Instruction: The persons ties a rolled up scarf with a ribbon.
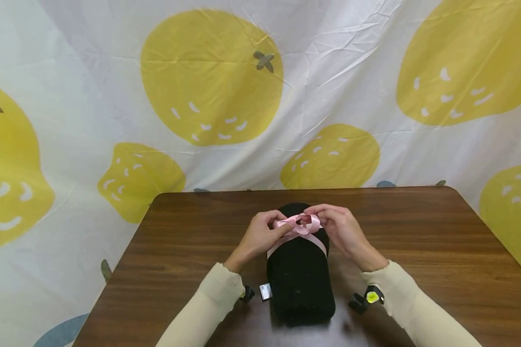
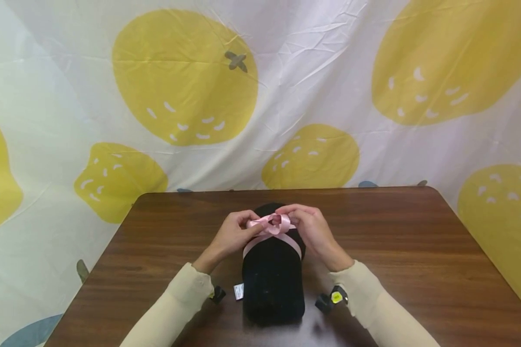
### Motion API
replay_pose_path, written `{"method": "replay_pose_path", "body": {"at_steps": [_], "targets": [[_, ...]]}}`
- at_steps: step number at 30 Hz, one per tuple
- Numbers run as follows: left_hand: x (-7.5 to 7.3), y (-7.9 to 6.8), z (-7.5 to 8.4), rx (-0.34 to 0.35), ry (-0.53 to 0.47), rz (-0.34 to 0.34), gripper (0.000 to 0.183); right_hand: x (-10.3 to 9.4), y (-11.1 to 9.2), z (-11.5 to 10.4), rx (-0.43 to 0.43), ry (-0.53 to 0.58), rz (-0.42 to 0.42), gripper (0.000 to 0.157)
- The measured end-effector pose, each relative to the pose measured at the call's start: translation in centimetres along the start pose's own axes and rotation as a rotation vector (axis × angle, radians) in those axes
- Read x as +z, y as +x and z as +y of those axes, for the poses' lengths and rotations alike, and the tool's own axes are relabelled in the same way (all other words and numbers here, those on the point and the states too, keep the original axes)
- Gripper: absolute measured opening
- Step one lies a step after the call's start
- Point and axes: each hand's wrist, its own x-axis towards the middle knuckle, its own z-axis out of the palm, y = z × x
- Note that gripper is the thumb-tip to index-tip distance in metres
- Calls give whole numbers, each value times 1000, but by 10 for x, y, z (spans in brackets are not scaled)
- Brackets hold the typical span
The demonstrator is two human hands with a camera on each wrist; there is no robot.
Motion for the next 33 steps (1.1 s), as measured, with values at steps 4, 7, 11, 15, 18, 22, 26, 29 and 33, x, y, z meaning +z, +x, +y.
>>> {"method": "replay_pose_path", "body": {"at_steps": [4,7,11,15,18,22,26,29,33], "targets": [[-3,0,0,1,-9,-11,21,0,1,0,-10,47,-25,21],[-6,-1,0,9,-26,-18,20,0,1,1,-1,51,-24,16],[-9,-1,0,6,-22,-15,19,0,2,1,4,42,-17,14],[-11,-2,0,-9,-7,-9,22,0,2,0,7,10,-11,12],[-13,-2,0,-12,-11,-17,23,0,1,-2,15,-27,-4,13],[-16,-3,0,-5,-13,-16,22,0,1,-4,42,-64,18,13],[-18,-4,-2,-8,-8,-12,22,-1,0,-6,58,-101,30,13],[-19,-4,-4,-5,-5,-11,21,-2,0,-7,49,-115,21,14],[-21,-4,-4,0,5,-5,20,-4,1,-9,49,-137,2,15]]}}
